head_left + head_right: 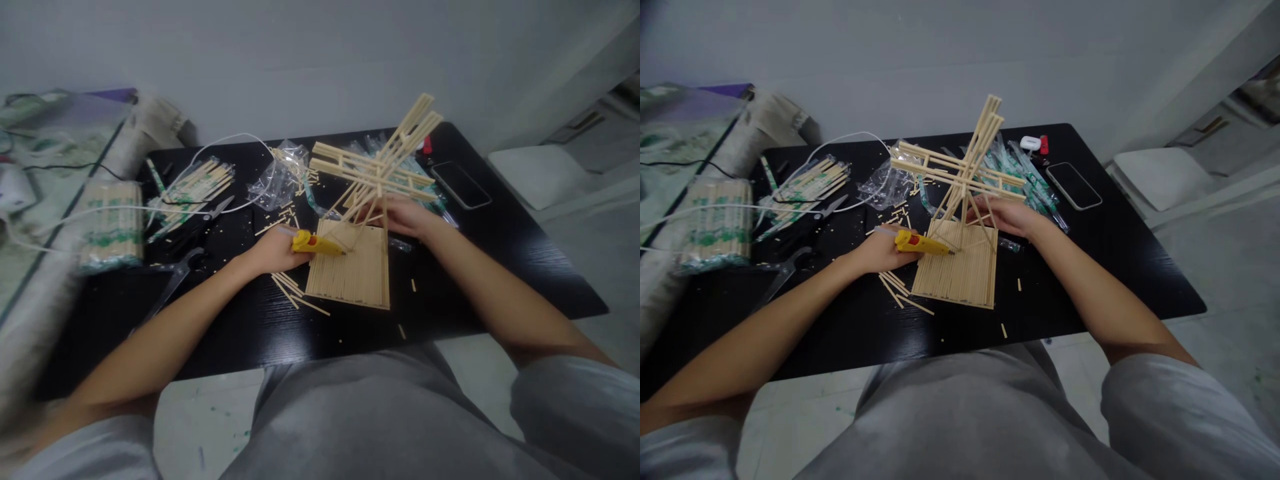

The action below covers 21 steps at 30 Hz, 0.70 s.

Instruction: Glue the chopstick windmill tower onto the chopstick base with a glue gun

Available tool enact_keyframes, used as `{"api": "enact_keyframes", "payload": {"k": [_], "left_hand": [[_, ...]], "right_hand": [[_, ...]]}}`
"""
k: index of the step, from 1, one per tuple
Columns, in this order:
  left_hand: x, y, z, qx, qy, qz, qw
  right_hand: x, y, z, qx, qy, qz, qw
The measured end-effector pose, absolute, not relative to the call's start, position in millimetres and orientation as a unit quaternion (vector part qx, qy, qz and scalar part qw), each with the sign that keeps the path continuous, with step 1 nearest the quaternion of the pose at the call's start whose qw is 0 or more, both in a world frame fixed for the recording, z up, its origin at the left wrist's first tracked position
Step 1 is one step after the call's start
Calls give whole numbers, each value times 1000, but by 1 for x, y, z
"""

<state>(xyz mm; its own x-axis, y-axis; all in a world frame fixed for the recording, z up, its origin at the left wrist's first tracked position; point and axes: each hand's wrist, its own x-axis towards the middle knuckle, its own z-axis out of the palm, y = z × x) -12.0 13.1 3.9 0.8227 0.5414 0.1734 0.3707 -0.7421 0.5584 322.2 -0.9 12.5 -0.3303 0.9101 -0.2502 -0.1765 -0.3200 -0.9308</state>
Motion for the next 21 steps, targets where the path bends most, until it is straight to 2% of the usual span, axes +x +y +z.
{"api": "enact_keyframes", "payload": {"k": [21], "left_hand": [[-12, 13, 3, 917, 255, 163, 262]], "right_hand": [[322, -2, 14, -436, -432, 682, 398]]}}
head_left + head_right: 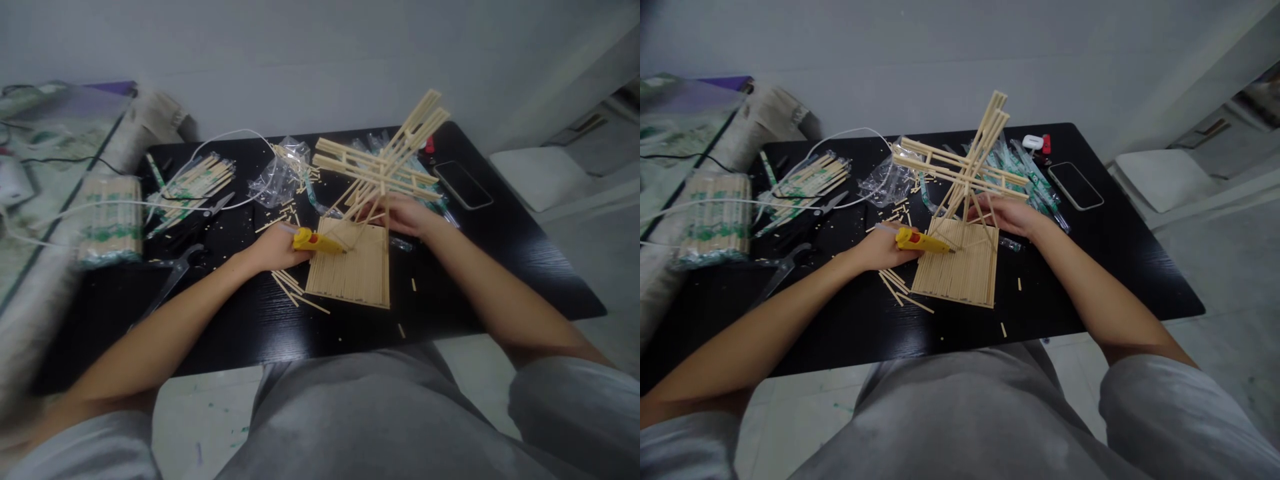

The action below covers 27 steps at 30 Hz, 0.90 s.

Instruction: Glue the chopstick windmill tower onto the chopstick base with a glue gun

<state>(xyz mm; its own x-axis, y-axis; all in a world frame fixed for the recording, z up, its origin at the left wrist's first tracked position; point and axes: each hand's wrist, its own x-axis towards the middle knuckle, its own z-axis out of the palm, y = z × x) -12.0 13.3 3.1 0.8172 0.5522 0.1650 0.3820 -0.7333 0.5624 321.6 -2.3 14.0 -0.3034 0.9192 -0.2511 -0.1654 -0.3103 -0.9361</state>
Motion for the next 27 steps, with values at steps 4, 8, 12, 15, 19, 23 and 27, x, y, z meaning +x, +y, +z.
{"api": "enact_keyframes", "payload": {"k": [4, 8, 12, 15, 19, 23, 27], "left_hand": [[-12, 13, 4, 916, 254, 163, 262], [-11, 13, 5, 917, 259, 156, 259], [-11, 13, 4, 915, 260, 158, 265], [-12, 13, 3, 915, 254, 165, 268], [-12, 14, 1, 916, 250, 170, 266], [-11, 15, 0, 917, 254, 168, 257], [-11, 14, 1, 912, 268, 162, 263]], "right_hand": [[322, -2, 14, -435, -432, 682, 399], [322, -2, 13, -440, -428, 679, 403], [323, -2, 12, -440, -430, 682, 396], [324, -1, 10, -440, -427, 684, 397], [324, 1, 8, -433, -427, 684, 404], [325, 0, 8, -428, -434, 679, 409], [326, 0, 8, -420, -439, 680, 411]]}}
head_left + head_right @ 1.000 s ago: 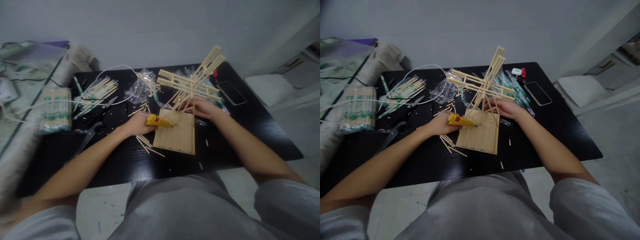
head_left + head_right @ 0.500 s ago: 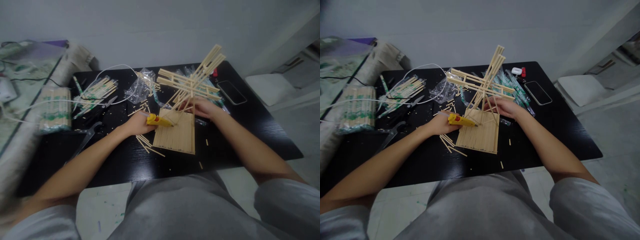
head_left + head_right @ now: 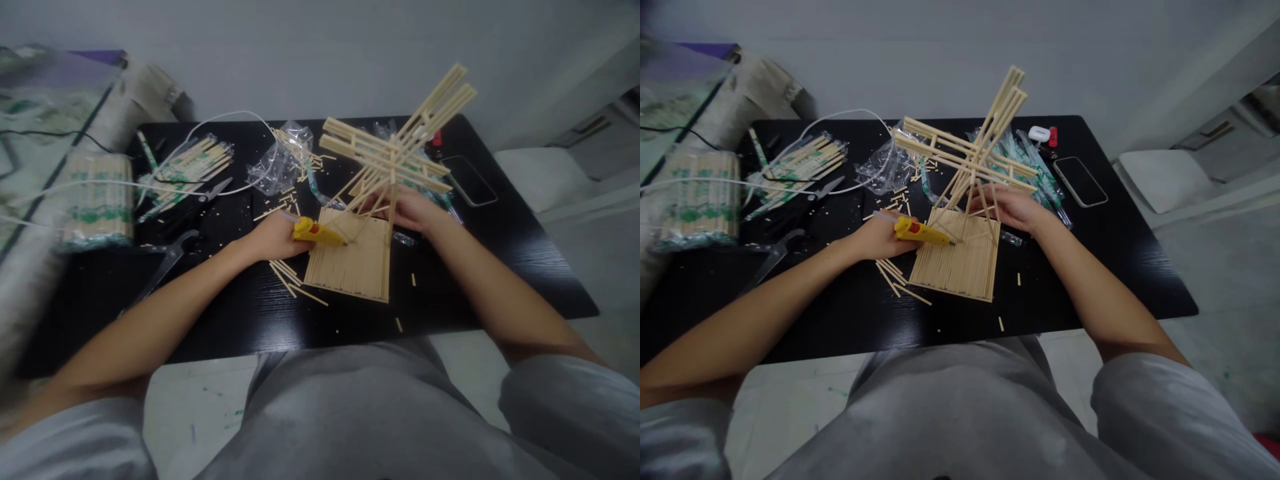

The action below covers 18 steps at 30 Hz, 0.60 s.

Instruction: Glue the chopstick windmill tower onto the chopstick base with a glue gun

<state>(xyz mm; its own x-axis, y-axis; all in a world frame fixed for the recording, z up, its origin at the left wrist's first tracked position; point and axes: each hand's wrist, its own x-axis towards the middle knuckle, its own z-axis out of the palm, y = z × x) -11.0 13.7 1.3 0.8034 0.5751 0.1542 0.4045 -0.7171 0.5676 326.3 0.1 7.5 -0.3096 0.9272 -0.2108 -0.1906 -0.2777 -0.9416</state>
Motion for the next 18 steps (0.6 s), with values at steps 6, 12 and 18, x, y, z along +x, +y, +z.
{"api": "enact_keyframes", "payload": {"k": [6, 12, 18], "left_hand": [[-10, 11, 4, 906, 275, 156, 282], [-9, 11, 6, 912, 279, 137, 267], [-11, 12, 2, 913, 276, 142, 266]], "right_hand": [[328, 2, 7, -443, -432, 672, 407], [327, 3, 6, -460, -411, 667, 419], [330, 3, 3, -437, -419, 681, 411]]}}
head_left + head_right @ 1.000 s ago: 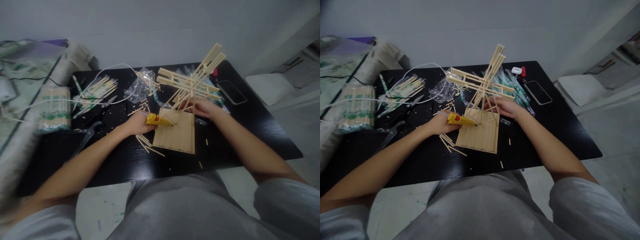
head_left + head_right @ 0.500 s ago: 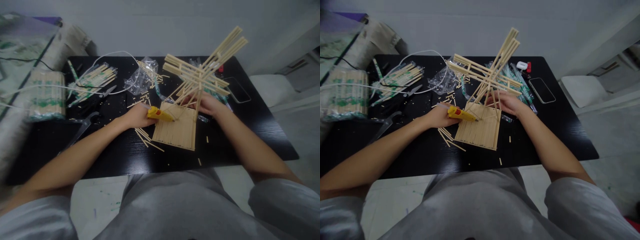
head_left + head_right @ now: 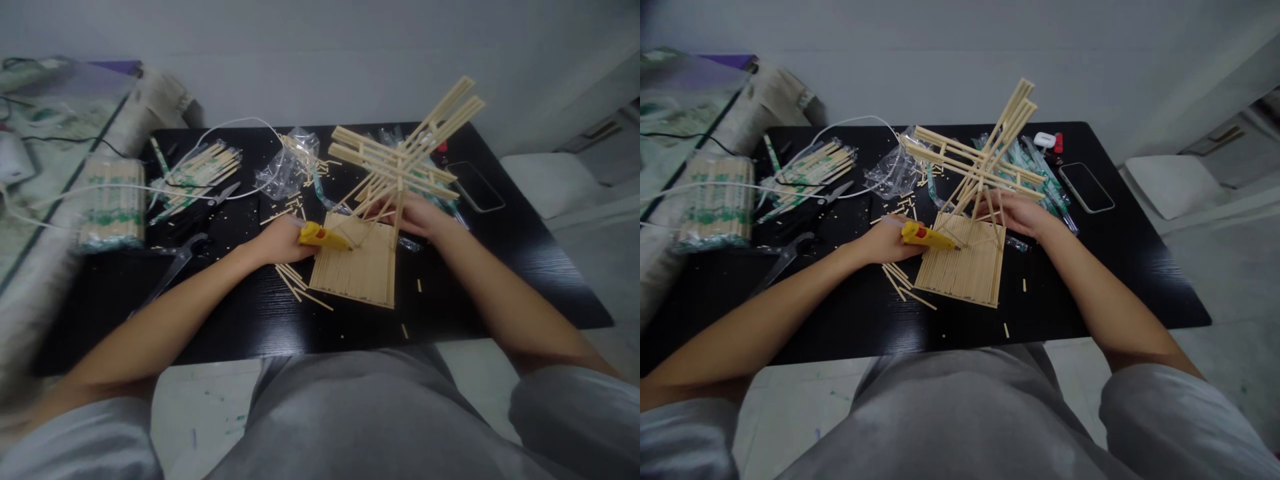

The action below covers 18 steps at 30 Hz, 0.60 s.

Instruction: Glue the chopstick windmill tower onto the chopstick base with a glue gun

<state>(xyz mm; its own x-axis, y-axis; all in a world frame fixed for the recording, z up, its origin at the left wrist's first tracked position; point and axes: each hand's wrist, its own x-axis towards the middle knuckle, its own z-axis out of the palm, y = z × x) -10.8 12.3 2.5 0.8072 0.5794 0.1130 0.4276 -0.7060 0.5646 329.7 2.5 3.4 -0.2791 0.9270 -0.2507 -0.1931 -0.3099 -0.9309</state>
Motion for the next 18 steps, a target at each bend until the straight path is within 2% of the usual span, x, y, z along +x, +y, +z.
{"api": "enact_keyframes", "payload": {"k": [18], "left_hand": [[-13, 11, 2, 914, 268, 158, 261]], "right_hand": [[327, 5, -2, -394, -426, 720, 379]]}}
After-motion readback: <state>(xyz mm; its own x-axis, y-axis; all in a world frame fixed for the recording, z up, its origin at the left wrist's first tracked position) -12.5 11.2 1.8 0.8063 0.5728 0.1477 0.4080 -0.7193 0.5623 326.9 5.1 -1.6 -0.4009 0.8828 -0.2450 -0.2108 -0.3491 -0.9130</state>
